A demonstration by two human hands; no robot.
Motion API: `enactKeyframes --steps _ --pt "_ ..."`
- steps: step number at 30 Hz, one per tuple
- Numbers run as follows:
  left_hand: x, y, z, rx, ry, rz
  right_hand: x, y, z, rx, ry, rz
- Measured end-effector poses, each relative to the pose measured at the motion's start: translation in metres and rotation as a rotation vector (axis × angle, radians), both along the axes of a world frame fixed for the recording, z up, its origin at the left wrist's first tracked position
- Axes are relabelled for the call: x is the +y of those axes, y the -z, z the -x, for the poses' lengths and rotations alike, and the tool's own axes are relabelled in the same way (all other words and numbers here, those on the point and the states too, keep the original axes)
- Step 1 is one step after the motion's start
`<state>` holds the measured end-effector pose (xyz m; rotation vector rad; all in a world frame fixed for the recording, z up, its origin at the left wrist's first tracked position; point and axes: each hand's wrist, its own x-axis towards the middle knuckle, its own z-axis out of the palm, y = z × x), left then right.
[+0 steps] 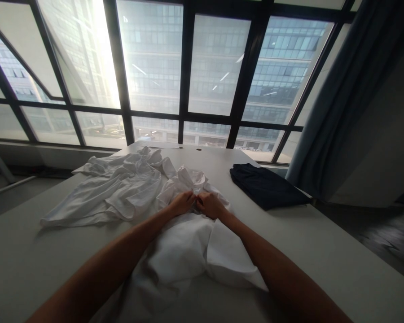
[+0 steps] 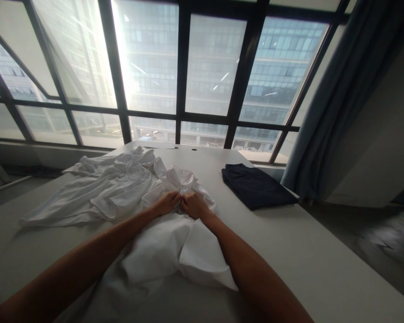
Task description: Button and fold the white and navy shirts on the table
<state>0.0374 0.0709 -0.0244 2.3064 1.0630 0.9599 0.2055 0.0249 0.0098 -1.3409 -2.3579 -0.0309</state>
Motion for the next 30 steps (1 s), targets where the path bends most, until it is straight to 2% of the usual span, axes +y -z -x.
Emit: enactKeyframes --steps 8,13,15,19,27,30 --pt "-0.001 0.001 0.001 -0.024 0.088 -0.039 0.002 0.004 -0.006 0.207 -0.018 0.033" --pt "-0.006 0.002 0.002 -0.147 -0.023 -0.131 0.007 0.010 -0.011 0.339 0.029 0.096" --pt "-0.007 0.001 0.003 -0.152 -0.016 -0.178 0.009 0.012 -0.012 0.368 0.029 0.114" --pt "-0.009 -0.002 0.004 -0.086 0.051 -0.244 0.010 0.015 -0.012 0.379 0.000 0.128" --pt "-0.009 0.000 -0.001 0.113 -0.081 -0.176 0.009 0.017 -0.010 0.388 -0.002 0.114" --pt "-0.009 0.003 -0.002 0.158 -0.085 -0.151 0.008 0.016 -0.008 0.420 0.002 0.151"
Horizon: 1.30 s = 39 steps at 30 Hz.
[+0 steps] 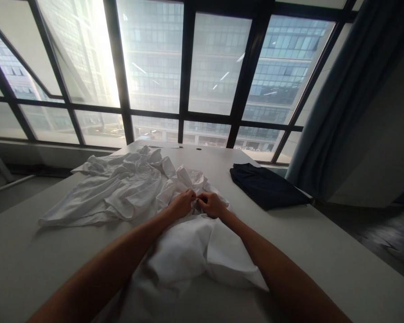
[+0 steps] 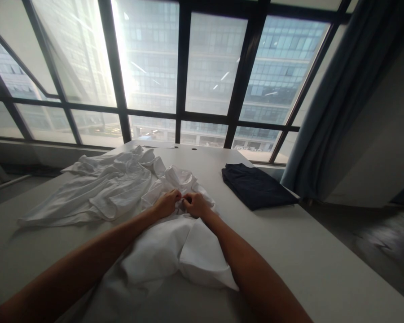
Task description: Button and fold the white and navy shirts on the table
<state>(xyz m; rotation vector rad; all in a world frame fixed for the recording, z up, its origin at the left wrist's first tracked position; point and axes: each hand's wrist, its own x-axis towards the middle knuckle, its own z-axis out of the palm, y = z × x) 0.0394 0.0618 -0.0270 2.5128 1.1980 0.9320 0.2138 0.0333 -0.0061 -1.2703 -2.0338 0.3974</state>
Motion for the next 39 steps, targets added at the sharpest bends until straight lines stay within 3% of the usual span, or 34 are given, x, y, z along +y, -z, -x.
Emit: enactKeyframes --steps 8,16,24,35,39 --pt "0.003 0.002 0.000 -0.074 0.037 0.063 0.002 0.001 -0.001 0.067 -0.028 0.097" --pt "0.006 0.004 -0.001 -0.104 0.007 0.054 0.002 0.003 -0.001 0.130 -0.034 0.031" --pt "0.007 0.004 -0.001 -0.079 0.037 0.053 0.011 0.011 -0.004 0.215 -0.040 0.087" --pt "-0.004 -0.011 0.001 0.065 0.111 0.038 0.007 0.007 -0.001 0.135 -0.027 0.078" --pt "-0.008 -0.014 0.000 0.079 0.052 0.048 0.006 0.006 0.000 0.107 -0.029 0.075"
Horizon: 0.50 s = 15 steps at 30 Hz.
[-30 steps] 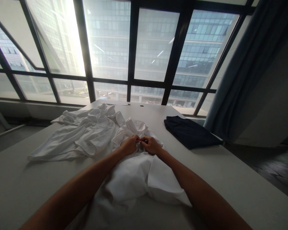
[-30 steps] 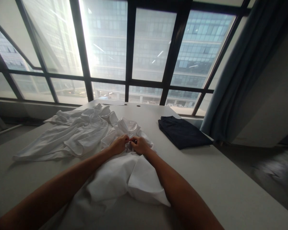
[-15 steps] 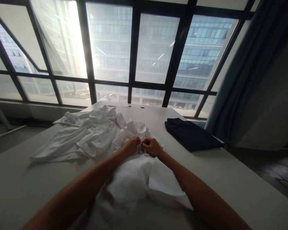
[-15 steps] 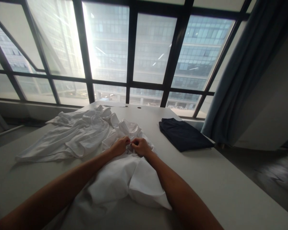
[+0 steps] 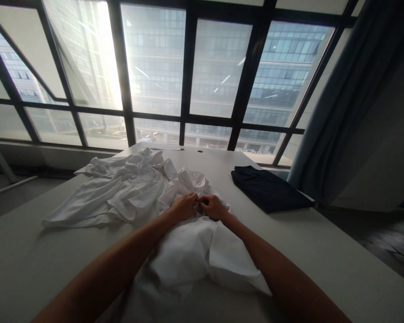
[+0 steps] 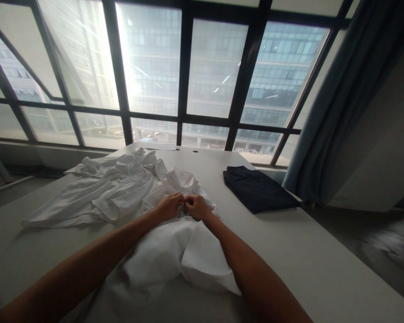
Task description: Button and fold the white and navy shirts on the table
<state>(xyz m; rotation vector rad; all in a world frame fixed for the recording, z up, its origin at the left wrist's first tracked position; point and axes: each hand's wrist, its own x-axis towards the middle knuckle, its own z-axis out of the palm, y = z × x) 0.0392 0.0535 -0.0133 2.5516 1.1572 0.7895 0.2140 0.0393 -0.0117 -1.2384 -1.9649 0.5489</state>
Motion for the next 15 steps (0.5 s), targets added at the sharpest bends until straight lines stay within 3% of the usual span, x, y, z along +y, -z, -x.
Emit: enactKeyframes --steps 8,15 --pt "-0.0013 0.0016 -0.0029 -0.028 -0.088 0.030 -0.0006 0.0005 0.0000 0.019 -0.006 -0.003" --pt "0.0014 0.0006 -0.0025 -0.079 -0.098 0.045 -0.0064 -0.0068 0.0033 -0.166 -0.054 -0.152"
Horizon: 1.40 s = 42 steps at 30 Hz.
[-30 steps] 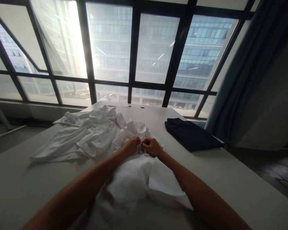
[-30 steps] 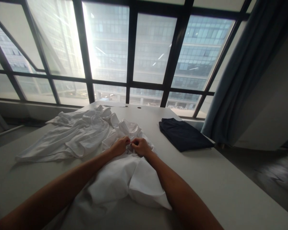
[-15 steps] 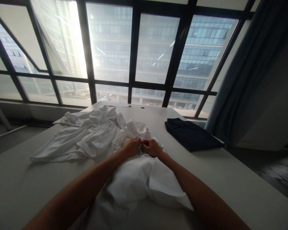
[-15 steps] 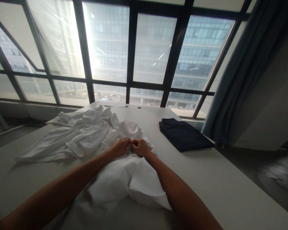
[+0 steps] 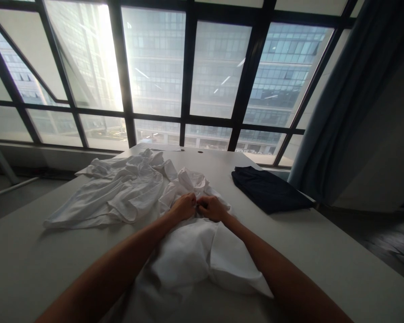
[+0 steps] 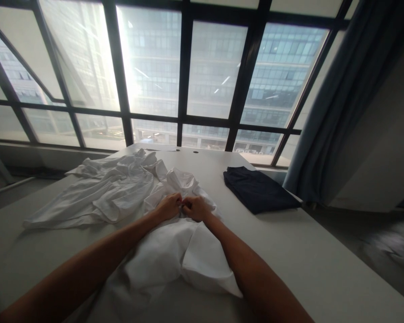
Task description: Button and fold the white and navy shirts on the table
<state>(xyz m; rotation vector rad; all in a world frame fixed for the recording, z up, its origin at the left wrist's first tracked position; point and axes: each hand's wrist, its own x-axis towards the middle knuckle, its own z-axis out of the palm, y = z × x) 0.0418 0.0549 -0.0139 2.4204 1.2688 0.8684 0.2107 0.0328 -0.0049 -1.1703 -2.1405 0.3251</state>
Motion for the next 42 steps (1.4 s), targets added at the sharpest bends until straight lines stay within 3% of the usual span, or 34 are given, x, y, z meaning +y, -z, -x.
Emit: enactKeyframes --steps 4,11,16,22,28,34,38,42 --pt "0.004 0.004 0.001 -0.027 -0.011 -0.018 -0.002 -0.001 0.001 0.000 0.047 0.001" --pt "0.003 0.001 0.005 -0.105 0.123 -0.058 -0.001 0.001 -0.001 0.014 0.139 -0.006" --pt "-0.006 -0.009 0.007 0.105 0.148 -0.194 -0.003 -0.001 0.000 -0.012 0.204 0.025" --pt "-0.010 -0.017 0.006 0.426 0.080 -0.316 -0.004 -0.002 -0.001 -0.002 0.170 0.024" --pt "-0.011 -0.020 0.007 0.510 0.044 -0.396 -0.004 -0.004 -0.002 0.076 0.135 0.062" --pt "-0.008 -0.016 0.007 0.540 0.137 -0.479 -0.001 -0.001 -0.003 0.112 0.162 0.054" --pt "-0.007 -0.015 0.008 0.444 0.191 -0.409 -0.001 -0.001 -0.003 0.078 0.133 0.079" --pt "-0.007 -0.014 0.010 0.329 0.139 -0.262 -0.002 -0.001 -0.002 -0.010 0.143 0.108"
